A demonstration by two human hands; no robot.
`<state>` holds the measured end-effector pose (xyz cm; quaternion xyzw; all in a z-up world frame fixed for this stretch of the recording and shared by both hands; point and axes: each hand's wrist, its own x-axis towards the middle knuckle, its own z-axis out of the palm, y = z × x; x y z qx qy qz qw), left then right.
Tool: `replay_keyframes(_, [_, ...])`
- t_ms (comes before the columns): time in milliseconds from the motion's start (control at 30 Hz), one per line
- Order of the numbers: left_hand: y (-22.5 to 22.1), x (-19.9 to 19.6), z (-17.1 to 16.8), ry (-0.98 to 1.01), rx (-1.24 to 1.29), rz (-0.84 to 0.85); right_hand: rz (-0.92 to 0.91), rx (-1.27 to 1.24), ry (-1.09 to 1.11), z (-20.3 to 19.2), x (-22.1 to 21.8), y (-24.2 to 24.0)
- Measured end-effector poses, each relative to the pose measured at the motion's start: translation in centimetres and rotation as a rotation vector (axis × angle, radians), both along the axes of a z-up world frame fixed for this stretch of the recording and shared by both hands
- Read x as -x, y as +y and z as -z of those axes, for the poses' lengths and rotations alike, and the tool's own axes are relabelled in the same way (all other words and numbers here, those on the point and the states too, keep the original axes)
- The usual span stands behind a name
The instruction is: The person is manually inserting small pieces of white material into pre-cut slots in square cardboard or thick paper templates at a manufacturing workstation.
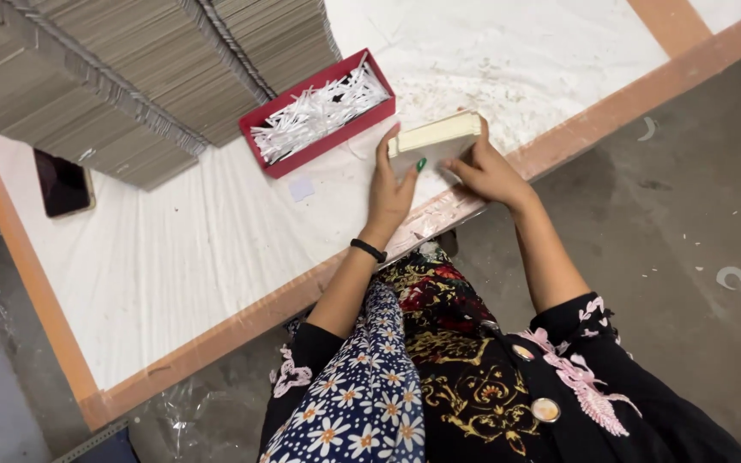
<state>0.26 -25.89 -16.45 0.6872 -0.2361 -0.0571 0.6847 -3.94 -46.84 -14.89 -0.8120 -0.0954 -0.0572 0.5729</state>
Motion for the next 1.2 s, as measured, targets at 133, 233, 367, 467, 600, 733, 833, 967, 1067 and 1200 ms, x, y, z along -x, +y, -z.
replay_keyframes(133, [0.8, 0.6, -0.9, -0.002, -0.138, -0.156, 0.188, 0.229, 0.296, -2.0, 0.3, 1.1])
replay_keyframes(233, [1.2, 0.1, 0.3, 0.005, -0.183, -0.153, 0.211, 0.318, 0.268, -1.9, 0.3, 1.4])
replay_keyframes(367, [1.7, 0.2, 1.5, 0.066, -0.275, -0.152, 0.251, 0.541, 0.086, 2.6, 0.7, 0.7])
replay_keyframes(467, [1.6, 0.2, 1.2, 0.068, -0.265, -0.161, 0.272, 0.525, 0.086, 3.8, 0.7, 0.1])
replay_keyframes(600, [1.9, 0.8, 1.6, 0.079, -0.250, -0.137, 0.275, 0.527, -0.023, 2.1, 1.3, 1.2])
replay_keyframes(733, [1.6, 0.5, 0.2, -0.079, -0.026, -0.135, 0.295, 0.439, 0.115, -0.9, 0.7, 2.1])
replay_keyframes(833, [1.9, 0.9, 0.3, -0.018, 0.042, -0.117, 0.307, 0.454, 0.151, -0.4, 1.1, 2.3])
replay_keyframes(967, [1.9, 0.9, 0.6, -0.210, -0.261, -0.184, 0.274, 0.528, -0.183, 2.0, 1.0, 1.3])
replay_keyframes(1067, [1.8, 0.9, 0.3, -0.228, -0.356, -0.240, 0.340, 0.481, 0.008, 1.1, 1.0, 2.0])
replay_keyframes(1200, [2.6, 1.5, 1.2, -0.182, -0.401, -0.207, 0.351, 0.495, 0.051, 1.8, 2.3, 2.2])
